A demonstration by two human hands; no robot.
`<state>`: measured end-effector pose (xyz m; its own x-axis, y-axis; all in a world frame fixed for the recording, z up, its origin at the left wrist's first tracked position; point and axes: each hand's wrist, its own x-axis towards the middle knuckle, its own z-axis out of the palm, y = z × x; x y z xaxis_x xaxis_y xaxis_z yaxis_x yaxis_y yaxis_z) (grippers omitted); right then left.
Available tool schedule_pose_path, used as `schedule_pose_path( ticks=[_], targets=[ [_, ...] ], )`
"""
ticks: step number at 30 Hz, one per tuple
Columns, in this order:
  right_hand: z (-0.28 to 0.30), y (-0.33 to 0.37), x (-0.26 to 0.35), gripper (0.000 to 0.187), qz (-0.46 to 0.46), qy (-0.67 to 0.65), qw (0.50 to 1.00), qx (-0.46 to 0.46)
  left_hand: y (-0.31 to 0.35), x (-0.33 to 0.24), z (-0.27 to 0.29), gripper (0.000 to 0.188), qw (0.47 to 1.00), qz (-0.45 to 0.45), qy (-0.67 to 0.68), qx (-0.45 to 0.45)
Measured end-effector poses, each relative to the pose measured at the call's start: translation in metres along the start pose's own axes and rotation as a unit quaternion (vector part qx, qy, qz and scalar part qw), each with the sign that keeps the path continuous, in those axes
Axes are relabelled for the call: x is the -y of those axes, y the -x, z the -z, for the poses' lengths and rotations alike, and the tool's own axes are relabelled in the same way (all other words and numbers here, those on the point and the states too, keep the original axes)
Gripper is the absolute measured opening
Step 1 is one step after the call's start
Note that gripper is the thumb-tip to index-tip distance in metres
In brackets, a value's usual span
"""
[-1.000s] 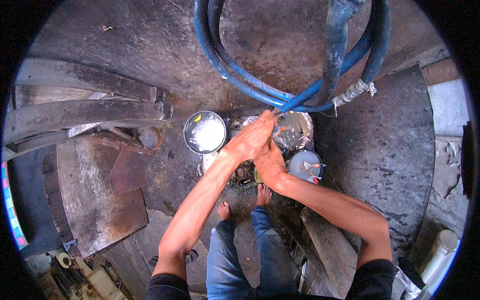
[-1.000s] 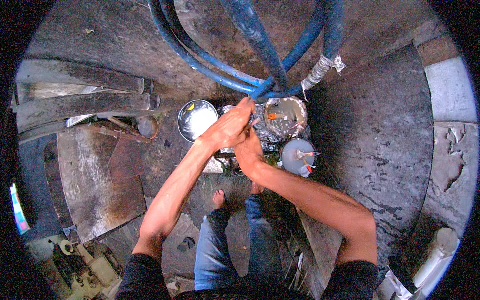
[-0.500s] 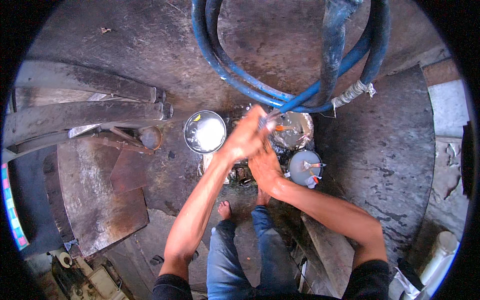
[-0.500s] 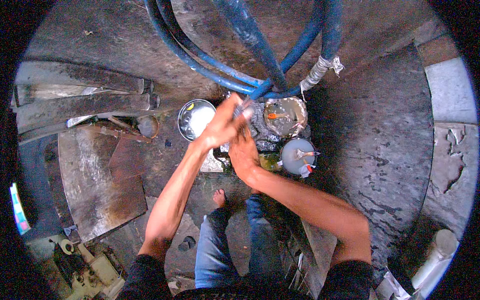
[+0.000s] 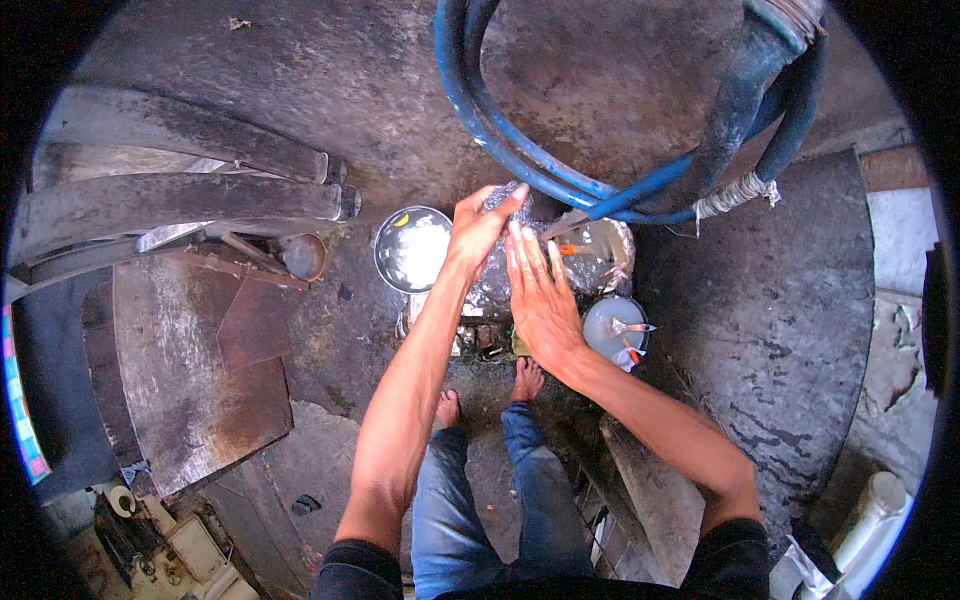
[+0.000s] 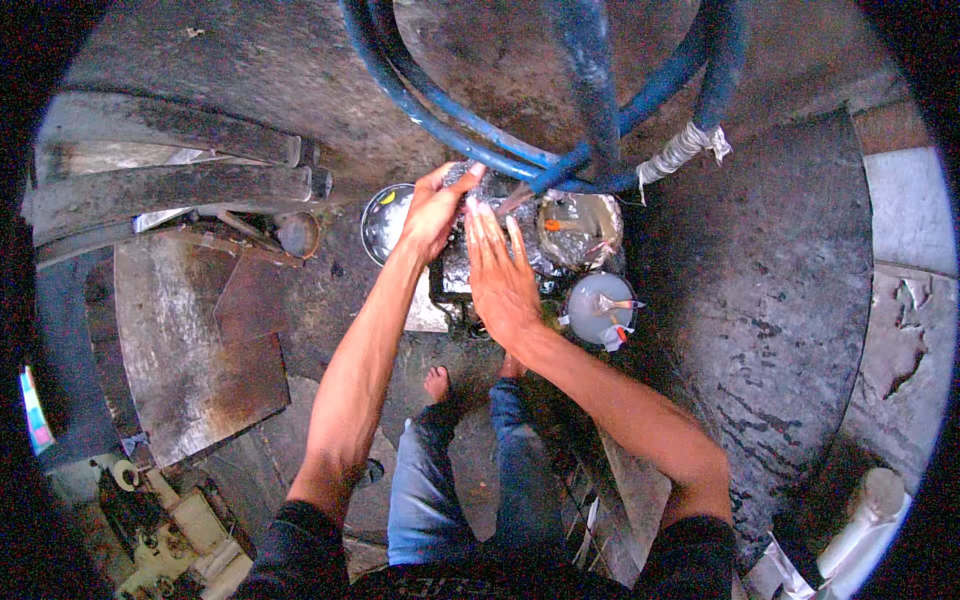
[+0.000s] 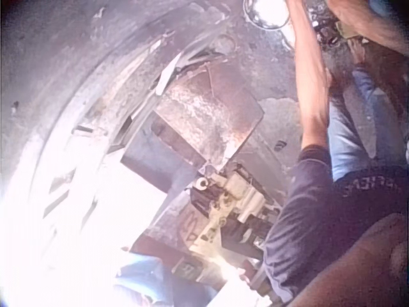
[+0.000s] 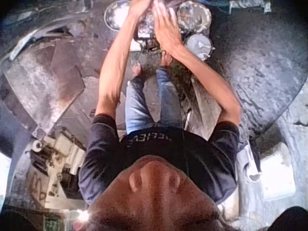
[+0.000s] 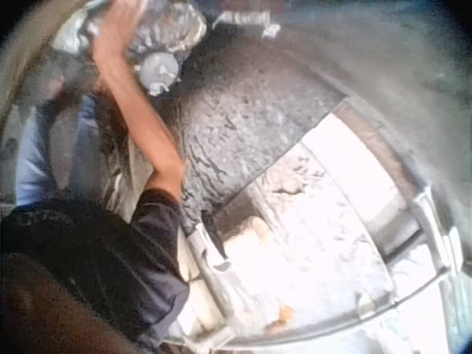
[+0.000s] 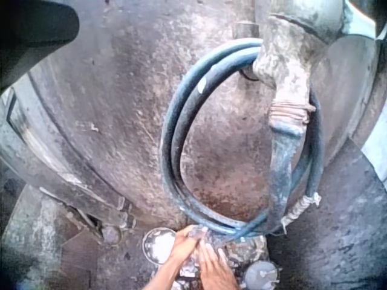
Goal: The person cleans a small dark object by rubbing it with a scouring pad and rinsing it under a stream of water from a blue hose.
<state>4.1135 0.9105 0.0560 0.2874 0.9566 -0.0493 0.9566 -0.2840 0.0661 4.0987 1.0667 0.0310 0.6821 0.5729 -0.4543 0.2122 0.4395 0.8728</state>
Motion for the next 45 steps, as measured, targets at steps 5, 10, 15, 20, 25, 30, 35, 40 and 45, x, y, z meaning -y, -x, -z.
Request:
schedule_pose_path(
  ticks=[5,10,15,20,25,30,35,40,45],
  targets=[
    [-0.002,0.004,-0.001,0.066,-0.056,-0.165,0.983,-0.06,0.01,0.018,-0.003,0.036,0.932,0.05,0.351,0.068],
    [-0.007,0.011,0.002,0.071,-0.091,-0.237,0.964,-0.081,0.023,0.02,-0.024,0.055,0.859,0.112,0.473,0.162],
    [-0.003,0.013,0.0,0.063,-0.064,-0.377,0.909,-0.167,0.025,0.024,-0.026,0.055,0.849,0.089,0.492,0.172],
    [-0.007,-0.008,-0.008,0.023,-0.182,-0.519,0.795,-0.255,0.027,0.034,-0.019,0.036,0.874,0.066,0.454,0.159],
    [-0.018,-0.061,-0.02,0.016,-0.293,-0.665,0.617,-0.301,0.042,0.042,-0.05,0.028,0.912,0.104,0.395,0.022],
    [-0.028,-0.058,-0.013,0.026,-0.299,-0.654,0.663,-0.209,0.028,0.047,-0.048,0.031,0.905,0.035,0.424,0.011],
    [-0.008,-0.045,0.004,0.036,-0.33,-0.801,0.366,-0.341,0.024,0.039,-0.048,0.029,0.937,-0.047,0.345,0.032],
    [-0.004,-0.031,-0.008,0.025,-0.449,-0.787,0.309,-0.289,0.042,0.022,-0.057,0.045,0.918,0.024,0.381,0.102],
    [-0.013,-0.038,0.0,0.021,-0.35,-0.836,0.207,-0.368,0.044,0.018,-0.064,0.056,0.941,0.042,0.327,0.083]
  ],
)
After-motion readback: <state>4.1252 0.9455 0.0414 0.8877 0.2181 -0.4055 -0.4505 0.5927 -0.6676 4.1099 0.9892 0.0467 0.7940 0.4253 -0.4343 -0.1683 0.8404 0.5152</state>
